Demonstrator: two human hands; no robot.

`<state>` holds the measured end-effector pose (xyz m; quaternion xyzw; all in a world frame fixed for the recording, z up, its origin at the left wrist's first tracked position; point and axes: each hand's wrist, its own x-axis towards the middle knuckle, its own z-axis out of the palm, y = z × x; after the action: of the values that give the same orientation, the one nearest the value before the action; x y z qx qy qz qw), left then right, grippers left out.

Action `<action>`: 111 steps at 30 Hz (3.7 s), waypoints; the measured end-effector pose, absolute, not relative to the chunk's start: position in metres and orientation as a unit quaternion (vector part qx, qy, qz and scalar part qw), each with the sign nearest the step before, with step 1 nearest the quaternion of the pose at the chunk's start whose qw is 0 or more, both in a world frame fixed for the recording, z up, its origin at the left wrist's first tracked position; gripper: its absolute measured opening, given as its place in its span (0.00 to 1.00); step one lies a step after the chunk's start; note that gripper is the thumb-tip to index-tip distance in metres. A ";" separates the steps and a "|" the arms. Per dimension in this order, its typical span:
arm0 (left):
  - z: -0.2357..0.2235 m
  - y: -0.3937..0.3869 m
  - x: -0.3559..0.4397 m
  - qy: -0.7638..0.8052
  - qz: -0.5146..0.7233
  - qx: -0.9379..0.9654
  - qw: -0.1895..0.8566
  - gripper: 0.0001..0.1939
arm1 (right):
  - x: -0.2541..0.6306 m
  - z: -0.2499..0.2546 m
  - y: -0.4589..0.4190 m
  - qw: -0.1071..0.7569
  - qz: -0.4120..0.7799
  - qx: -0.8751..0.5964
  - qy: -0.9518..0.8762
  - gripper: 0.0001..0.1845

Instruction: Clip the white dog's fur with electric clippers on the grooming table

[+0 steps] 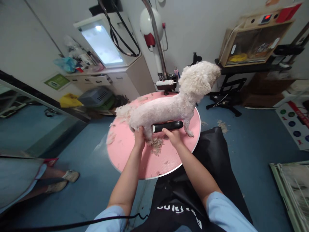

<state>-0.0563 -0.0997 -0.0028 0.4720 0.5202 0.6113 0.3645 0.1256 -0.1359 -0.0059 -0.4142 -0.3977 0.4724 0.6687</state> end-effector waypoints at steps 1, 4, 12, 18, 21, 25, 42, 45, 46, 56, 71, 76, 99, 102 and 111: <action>-0.004 -0.099 -0.056 0.522 0.612 0.470 0.363 0.52 | 0.123 -0.007 -0.136 0.671 0.479 -0.412 -0.388 0.19; -0.007 -0.097 -0.057 0.526 0.612 0.469 0.359 0.50 | 0.118 -0.012 -0.135 0.662 0.513 -0.412 -0.358 0.21; -0.004 -0.098 -0.058 0.537 0.608 0.467 0.353 0.48 | 0.108 -0.028 -0.132 0.656 0.588 -0.392 -0.267 0.24; 0.012 -0.106 -0.050 0.530 0.623 0.465 0.339 0.46 | 0.098 -0.031 -0.136 0.659 0.572 -0.416 -0.254 0.23; 0.018 -0.107 -0.047 0.528 0.630 0.446 0.354 0.46 | 0.096 -0.029 -0.141 0.619 0.576 -0.441 -0.301 0.20; 0.020 -0.105 -0.046 0.505 0.627 0.430 0.408 0.47 | 0.097 -0.023 -0.151 0.624 0.543 -0.471 -0.305 0.20; 0.030 -0.100 -0.029 0.459 0.714 0.277 0.450 0.28 | 0.071 -0.024 -0.192 0.665 0.415 -0.462 -0.415 0.17; 0.030 -0.101 -0.028 0.456 0.714 0.277 0.454 0.26 | 0.075 -0.025 -0.193 0.657 0.417 -0.453 -0.436 0.16; 0.029 -0.101 -0.027 0.454 0.715 0.275 0.456 0.26 | 0.077 -0.024 -0.192 0.657 0.416 -0.448 -0.441 0.15; 0.029 -0.095 -0.036 0.437 0.700 0.230 0.516 0.28 | 0.087 -0.027 -0.180 0.501 0.543 -0.440 -0.510 0.13; 0.052 -0.102 -0.040 0.392 0.636 0.175 0.641 0.15 | 0.109 -0.029 -0.158 0.500 0.639 -0.363 -0.458 0.24; 0.055 -0.105 -0.044 0.381 0.617 0.173 0.667 0.15 | 0.117 -0.019 -0.152 0.557 0.632 -0.360 -0.400 0.20; 0.033 -0.132 -0.036 0.452 0.570 0.268 0.632 0.30 | 0.099 -0.022 -0.220 0.636 0.430 -0.450 -0.456 0.20; 0.031 -0.137 -0.033 0.464 0.579 0.275 0.611 0.32 | 0.083 -0.036 -0.233 0.626 0.425 -0.459 -0.466 0.22; 0.048 -0.149 -0.040 0.451 0.528 0.341 0.633 0.28 | 0.078 -0.036 -0.237 0.621 0.413 -0.453 -0.488 0.23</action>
<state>-0.0399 -0.1490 0.0478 0.3415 0.4509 0.5283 0.6333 0.0776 -0.2371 -0.0358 -0.4532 -0.4881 0.4127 0.6213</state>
